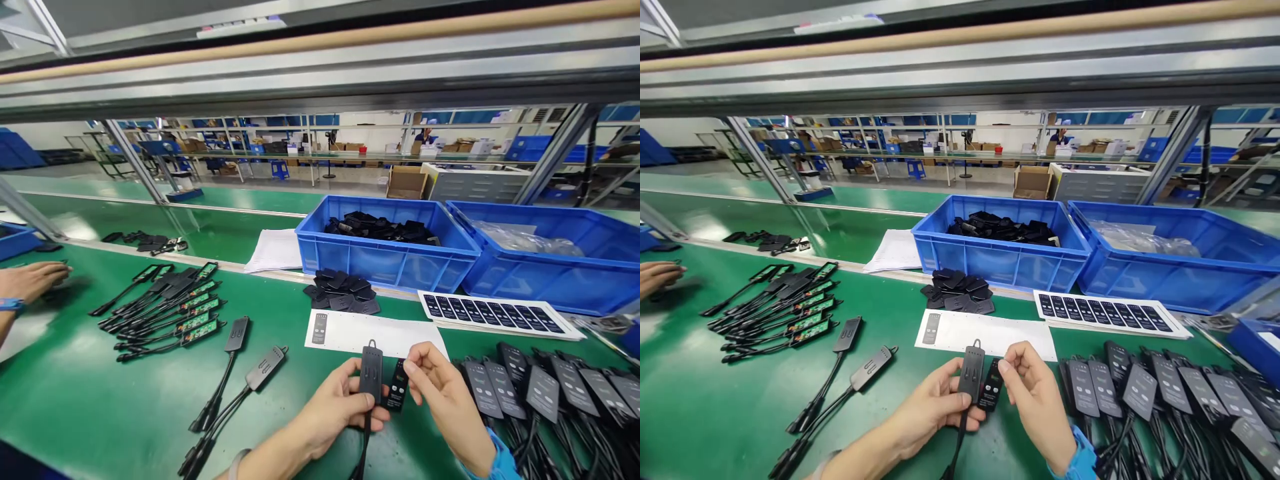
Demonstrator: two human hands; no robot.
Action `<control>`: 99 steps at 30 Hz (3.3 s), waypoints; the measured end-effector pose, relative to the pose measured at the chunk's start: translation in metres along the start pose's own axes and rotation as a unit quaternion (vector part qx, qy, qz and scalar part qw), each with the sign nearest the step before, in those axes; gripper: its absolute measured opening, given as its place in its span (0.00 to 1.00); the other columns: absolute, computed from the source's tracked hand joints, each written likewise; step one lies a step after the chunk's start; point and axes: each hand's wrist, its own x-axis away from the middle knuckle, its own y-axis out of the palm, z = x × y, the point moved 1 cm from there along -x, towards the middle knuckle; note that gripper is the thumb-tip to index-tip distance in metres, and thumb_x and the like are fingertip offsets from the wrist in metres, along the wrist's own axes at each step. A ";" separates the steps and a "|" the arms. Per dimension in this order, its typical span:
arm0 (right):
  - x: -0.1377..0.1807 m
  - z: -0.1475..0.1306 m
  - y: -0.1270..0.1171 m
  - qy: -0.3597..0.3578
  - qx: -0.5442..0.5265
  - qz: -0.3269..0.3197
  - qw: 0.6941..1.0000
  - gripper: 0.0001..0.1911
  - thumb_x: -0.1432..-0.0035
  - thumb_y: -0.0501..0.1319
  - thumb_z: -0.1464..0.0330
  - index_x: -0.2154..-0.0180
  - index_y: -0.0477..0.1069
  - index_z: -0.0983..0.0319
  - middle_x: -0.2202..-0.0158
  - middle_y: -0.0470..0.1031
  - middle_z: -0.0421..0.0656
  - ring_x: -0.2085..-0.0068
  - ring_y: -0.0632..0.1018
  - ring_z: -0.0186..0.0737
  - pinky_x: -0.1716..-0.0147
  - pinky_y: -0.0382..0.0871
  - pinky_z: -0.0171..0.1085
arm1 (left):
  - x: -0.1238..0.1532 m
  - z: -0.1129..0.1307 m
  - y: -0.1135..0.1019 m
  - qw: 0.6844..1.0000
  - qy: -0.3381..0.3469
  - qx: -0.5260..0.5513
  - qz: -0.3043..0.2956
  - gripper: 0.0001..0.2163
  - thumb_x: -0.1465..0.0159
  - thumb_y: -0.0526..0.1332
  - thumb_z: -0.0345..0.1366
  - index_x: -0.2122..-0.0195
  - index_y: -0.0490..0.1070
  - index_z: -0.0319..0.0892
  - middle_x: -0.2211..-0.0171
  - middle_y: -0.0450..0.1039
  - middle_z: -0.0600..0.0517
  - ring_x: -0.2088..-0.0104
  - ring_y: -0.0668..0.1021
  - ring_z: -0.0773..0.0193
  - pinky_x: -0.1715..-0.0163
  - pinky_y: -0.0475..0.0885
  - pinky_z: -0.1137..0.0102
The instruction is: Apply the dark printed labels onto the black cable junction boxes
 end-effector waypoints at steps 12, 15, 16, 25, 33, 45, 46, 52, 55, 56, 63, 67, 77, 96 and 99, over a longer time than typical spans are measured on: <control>0.002 0.003 0.008 0.036 0.033 -0.004 0.999 0.24 0.41 0.57 0.52 0.64 0.62 0.69 0.71 0.62 0.45 0.73 0.65 0.28 0.78 0.61 0.29 | 0.005 -0.010 0.011 0.997 0.009 -0.006 -0.074 0.26 0.42 0.61 0.27 0.45 0.52 0.31 0.52 0.66 0.32 0.57 0.76 0.55 0.54 0.69 0.59; 0.003 0.000 0.008 0.043 0.035 -0.004 0.998 0.23 0.41 0.57 0.53 0.64 0.62 0.69 0.71 0.62 0.45 0.73 0.65 0.29 0.77 0.62 0.29 | 0.006 -0.009 0.012 0.997 0.006 -0.006 -0.076 0.24 0.42 0.58 0.23 0.45 0.53 0.31 0.56 0.68 0.35 0.56 0.76 0.54 0.52 0.68 0.55; 0.003 -0.001 0.008 0.048 0.032 -0.003 0.998 0.23 0.41 0.57 0.53 0.64 0.62 0.69 0.71 0.62 0.45 0.73 0.65 0.29 0.77 0.62 0.29 | 0.006 -0.009 0.012 0.997 0.005 -0.006 -0.076 0.24 0.42 0.58 0.23 0.45 0.53 0.31 0.57 0.69 0.36 0.56 0.76 0.55 0.52 0.68 0.55; 0.006 0.000 0.010 0.053 0.045 0.007 0.998 0.23 0.42 0.56 0.52 0.65 0.62 0.69 0.71 0.63 0.46 0.72 0.67 0.31 0.75 0.66 0.30 | 0.005 -0.011 0.012 0.997 0.007 -0.020 -0.077 0.24 0.39 0.60 0.29 0.44 0.52 0.32 0.59 0.68 0.38 0.55 0.76 0.54 0.53 0.69 0.57; 0.007 0.002 0.009 0.059 0.055 0.017 0.997 0.23 0.42 0.56 0.52 0.66 0.63 0.68 0.71 0.64 0.46 0.72 0.68 0.31 0.73 0.66 0.31 | 0.005 -0.016 0.012 0.996 0.019 -0.039 -0.075 0.23 0.39 0.59 0.30 0.45 0.52 0.31 0.60 0.68 0.40 0.57 0.76 0.56 0.55 0.70 0.61; 0.008 0.008 0.004 0.051 0.190 0.022 0.980 0.26 0.41 0.54 0.50 0.48 0.59 0.59 0.65 0.62 0.43 0.70 0.66 0.31 0.71 0.66 0.33 | 0.006 -0.009 0.013 0.996 0.021 -0.033 -0.081 0.22 0.40 0.59 0.29 0.48 0.52 0.32 0.53 0.67 0.35 0.58 0.77 0.57 0.56 0.70 0.61; 0.008 0.010 0.005 0.061 0.181 0.011 0.981 0.28 0.41 0.55 0.50 0.46 0.57 0.58 0.63 0.61 0.43 0.68 0.66 0.31 0.69 0.66 0.33 | 0.006 -0.008 0.013 0.997 0.019 -0.026 -0.072 0.22 0.40 0.59 0.30 0.48 0.52 0.32 0.55 0.67 0.36 0.59 0.77 0.56 0.56 0.70 0.60; 0.015 0.008 0.019 0.111 0.106 -0.141 0.978 0.45 0.47 0.62 0.60 0.34 0.41 0.55 0.55 0.62 0.43 0.61 0.67 0.33 0.58 0.66 0.36 | 0.003 -0.007 0.007 0.999 0.033 0.026 -0.026 0.19 0.33 0.54 0.41 0.47 0.53 0.33 0.58 0.69 0.41 0.68 0.74 0.68 0.61 0.70 0.66; 0.018 0.005 0.024 0.092 0.048 -0.149 0.983 0.40 0.40 0.56 0.57 0.33 0.38 0.55 0.47 0.62 0.44 0.58 0.68 0.32 0.52 0.66 0.37 | 0.003 -0.007 0.008 0.999 0.045 -0.020 -0.012 0.21 0.31 0.53 0.42 0.45 0.50 0.34 0.60 0.70 0.41 0.68 0.76 0.66 0.64 0.70 0.69; 0.018 0.005 0.025 0.083 0.034 -0.145 0.985 0.36 0.37 0.51 0.56 0.33 0.39 0.56 0.45 0.61 0.44 0.56 0.69 0.32 0.50 0.66 0.37 | 0.003 -0.008 0.010 0.998 0.050 -0.035 -0.007 0.22 0.32 0.54 0.43 0.45 0.50 0.33 0.62 0.70 0.41 0.68 0.77 0.64 0.66 0.70 0.69; 0.018 0.012 0.030 0.044 0.034 -0.101 0.993 0.25 0.36 0.48 0.64 0.38 0.52 0.57 0.46 0.64 0.43 0.61 0.69 0.29 0.50 0.65 0.34 | 0.004 -0.011 0.013 0.989 0.066 -0.134 0.005 0.21 0.32 0.52 0.47 0.50 0.49 0.34 0.70 0.71 0.43 0.72 0.76 0.63 0.70 0.71 0.68; 0.020 0.010 0.032 0.020 0.115 -0.085 0.990 0.27 0.35 0.47 0.64 0.36 0.48 0.55 0.48 0.64 0.41 0.55 0.70 0.29 0.51 0.65 0.31 | 0.000 -0.014 0.011 0.991 0.073 -0.115 0.008 0.22 0.33 0.53 0.47 0.50 0.49 0.34 0.66 0.70 0.41 0.72 0.75 0.64 0.70 0.71 0.68; 0.002 -0.024 -0.026 -0.028 0.472 -0.036 0.880 0.37 0.49 0.59 0.58 0.40 0.56 0.67 0.46 0.60 0.49 0.46 0.63 0.46 0.45 0.56 0.46 | 0.004 0.002 -0.006 0.788 0.173 -0.591 0.016 0.27 0.30 0.44 0.51 0.33 0.49 0.44 0.40 0.57 0.50 0.41 0.62 0.65 0.40 0.55 0.69; -0.096 -0.030 0.058 -0.053 0.431 -0.198 0.879 0.21 0.43 0.56 0.72 0.47 0.69 0.68 0.51 0.67 0.48 0.51 0.70 0.41 0.47 0.60 0.37 | -0.003 0.007 -0.001 0.665 0.146 -0.732 0.029 0.42 0.40 0.57 0.55 0.31 0.45 0.37 0.34 0.37 0.39 0.34 0.42 0.45 0.37 0.34 0.52; -0.111 -0.022 0.091 -0.062 0.439 -0.174 0.879 0.26 0.44 0.58 0.69 0.44 0.65 0.70 0.50 0.65 0.51 0.48 0.66 0.46 0.46 0.57 0.40 | -0.001 0.011 0.000 0.655 0.136 -0.743 0.021 0.43 0.40 0.58 0.55 0.31 0.44 0.36 0.33 0.33 0.40 0.34 0.39 0.42 0.37 0.34 0.50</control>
